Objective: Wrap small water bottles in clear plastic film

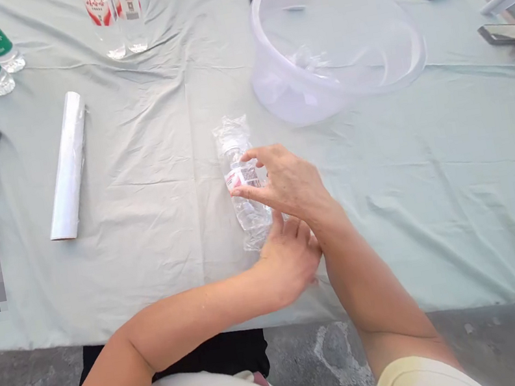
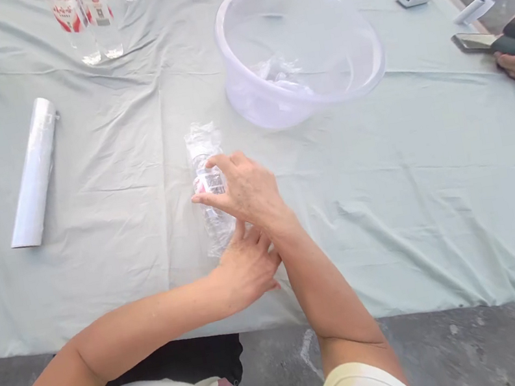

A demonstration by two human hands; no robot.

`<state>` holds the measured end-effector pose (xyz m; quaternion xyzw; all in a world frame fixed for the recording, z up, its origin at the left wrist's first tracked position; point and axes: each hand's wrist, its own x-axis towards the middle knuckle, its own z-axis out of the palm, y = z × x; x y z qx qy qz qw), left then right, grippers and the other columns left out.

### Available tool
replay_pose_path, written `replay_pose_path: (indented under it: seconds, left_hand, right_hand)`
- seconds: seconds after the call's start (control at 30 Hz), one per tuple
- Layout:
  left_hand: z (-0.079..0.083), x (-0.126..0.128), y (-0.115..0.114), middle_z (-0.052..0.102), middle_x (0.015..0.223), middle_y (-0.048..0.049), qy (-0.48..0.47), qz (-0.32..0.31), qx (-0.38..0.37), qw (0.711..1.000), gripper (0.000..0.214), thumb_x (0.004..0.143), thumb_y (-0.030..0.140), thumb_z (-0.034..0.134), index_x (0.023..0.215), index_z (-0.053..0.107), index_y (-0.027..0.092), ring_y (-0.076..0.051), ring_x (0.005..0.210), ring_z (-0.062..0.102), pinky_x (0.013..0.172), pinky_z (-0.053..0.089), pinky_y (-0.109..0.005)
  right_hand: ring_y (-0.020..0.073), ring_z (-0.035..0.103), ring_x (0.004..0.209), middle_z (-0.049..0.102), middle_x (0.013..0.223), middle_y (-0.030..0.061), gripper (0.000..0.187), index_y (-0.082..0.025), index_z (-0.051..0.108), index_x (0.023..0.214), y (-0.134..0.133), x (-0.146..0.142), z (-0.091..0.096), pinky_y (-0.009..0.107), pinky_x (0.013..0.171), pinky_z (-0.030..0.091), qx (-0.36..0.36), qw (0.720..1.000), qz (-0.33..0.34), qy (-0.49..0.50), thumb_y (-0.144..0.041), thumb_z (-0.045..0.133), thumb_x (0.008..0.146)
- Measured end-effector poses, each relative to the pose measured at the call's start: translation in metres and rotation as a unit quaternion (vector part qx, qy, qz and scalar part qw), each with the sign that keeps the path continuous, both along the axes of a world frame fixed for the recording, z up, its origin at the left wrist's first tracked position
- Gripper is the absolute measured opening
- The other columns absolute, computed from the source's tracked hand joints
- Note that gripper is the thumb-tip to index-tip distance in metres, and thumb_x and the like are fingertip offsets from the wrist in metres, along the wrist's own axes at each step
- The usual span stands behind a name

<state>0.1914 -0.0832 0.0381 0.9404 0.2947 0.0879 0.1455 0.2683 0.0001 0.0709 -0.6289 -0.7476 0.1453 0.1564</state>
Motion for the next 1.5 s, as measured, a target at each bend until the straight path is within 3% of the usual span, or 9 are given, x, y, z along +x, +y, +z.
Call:
replay_pose_path:
  seconds: [0.17,0.3,0.47,0.73,0.87,1.0,1.17,1.37,1.5]
  left_hand:
    - [0.006,-0.042,-0.011,0.075,0.093,-0.0059,-0.121,-0.238,-0.034,0.963,0.019,0.092,0.039,0.067,0.087,0.073,0.022,-0.021,0.087,0.069,0.097,0.048,-0.047]
    - [0.014,-0.088,0.014,0.073,0.11,-0.0074,-0.233,0.009,-0.163,0.959,0.016,0.097,0.024,0.053,0.103,0.067,0.02,-0.02,0.099,0.068,0.089,0.05,-0.04]
    - [0.015,-0.112,0.05,0.07,0.1,-0.0032,-0.363,0.316,-0.391,0.784,0.012,0.093,0.028,0.054,0.096,0.063,0.021,-0.019,0.092,0.068,0.082,0.056,-0.037]
    - [-0.007,-0.114,0.056,0.069,0.11,-0.0057,-0.438,0.217,-0.543,0.683,0.02,0.086,0.038,0.066,0.095,0.066,0.02,-0.022,0.108,0.068,0.091,0.057,-0.041]
    - [-0.014,-0.127,0.06,0.066,0.128,-0.0081,-0.479,0.193,-0.593,0.619,0.027,0.086,0.04,0.068,0.106,0.063,0.023,-0.024,0.129,0.059,0.098,0.054,-0.043]
    - [-0.013,-0.137,0.064,0.059,0.141,-0.0096,-0.486,0.183,-0.597,0.611,0.038,0.088,0.043,0.065,0.121,0.058,0.026,-0.026,0.133,0.055,0.099,0.053,-0.043]
    - [-0.01,-0.138,0.06,0.052,0.146,-0.0114,-0.507,0.196,-0.58,0.607,0.069,0.084,0.044,0.071,0.144,0.039,0.032,-0.027,0.124,0.061,0.092,0.057,-0.042]
    - [-0.005,-0.137,0.057,0.053,0.143,-0.0112,-0.498,0.216,-0.554,0.631,0.072,0.077,0.027,0.073,0.143,0.043,0.03,-0.026,0.117,0.063,0.084,0.061,-0.037]
    - [-0.001,-0.144,0.06,0.049,0.151,-0.0059,-0.463,0.248,-0.495,0.692,0.065,0.077,0.025,0.068,0.14,0.052,0.032,-0.025,0.116,0.061,0.08,0.059,-0.033]
  right_hand:
    - [0.0229,0.063,0.084,0.067,0.117,0.0096,0.062,-0.025,0.067,0.122,-0.011,0.028,-0.009,0.036,0.072,0.047,-0.043,0.994,-0.095,0.02,-0.067,0.069,0.077]
    - [0.0215,0.066,0.087,0.069,0.114,0.0077,0.06,-0.025,0.063,0.131,-0.023,0.045,-0.015,0.037,0.078,0.051,-0.12,0.965,-0.165,0.165,-0.065,0.059,0.087]
    - [0.0217,0.066,0.094,0.071,0.112,0.0057,0.058,-0.027,0.053,0.142,-0.034,0.046,-0.016,0.036,0.08,0.051,-0.105,0.948,-0.209,0.214,-0.057,0.055,0.092]
    - [0.0298,0.063,0.098,0.069,0.107,0.0107,0.059,-0.021,0.065,0.118,-0.035,0.016,-0.006,0.041,0.08,0.049,-0.071,0.982,-0.17,0.029,-0.061,0.071,0.075]
    - [0.0267,0.065,0.096,0.071,0.103,0.0085,0.04,-0.019,0.067,0.104,-0.03,0.003,-0.012,0.039,0.079,0.051,-0.12,0.957,-0.197,0.174,-0.052,0.063,0.081]
    - [0.0252,0.068,0.103,0.07,0.117,0.0108,0.054,-0.017,0.062,0.114,-0.02,-0.018,-0.033,0.035,0.079,0.056,-0.162,0.872,-0.157,0.435,-0.056,0.062,0.077]
    - [0.0273,0.065,0.118,0.06,0.139,0.0148,0.067,-0.021,0.05,0.121,-0.016,-0.053,-0.051,0.036,0.081,0.058,-0.13,0.823,-0.124,0.54,-0.061,0.066,0.071]
    - [0.0279,0.069,0.105,0.069,0.115,0.0116,0.056,-0.023,0.056,0.108,-0.022,-0.04,-0.057,0.039,0.078,0.058,-0.071,0.873,-0.124,0.466,-0.065,0.07,0.073]
    - [0.0273,0.069,0.091,0.066,0.091,0.0074,0.034,-0.024,0.059,0.091,-0.025,-0.013,-0.053,0.047,0.08,0.056,0.179,0.878,-0.263,0.357,-0.057,0.055,0.088]
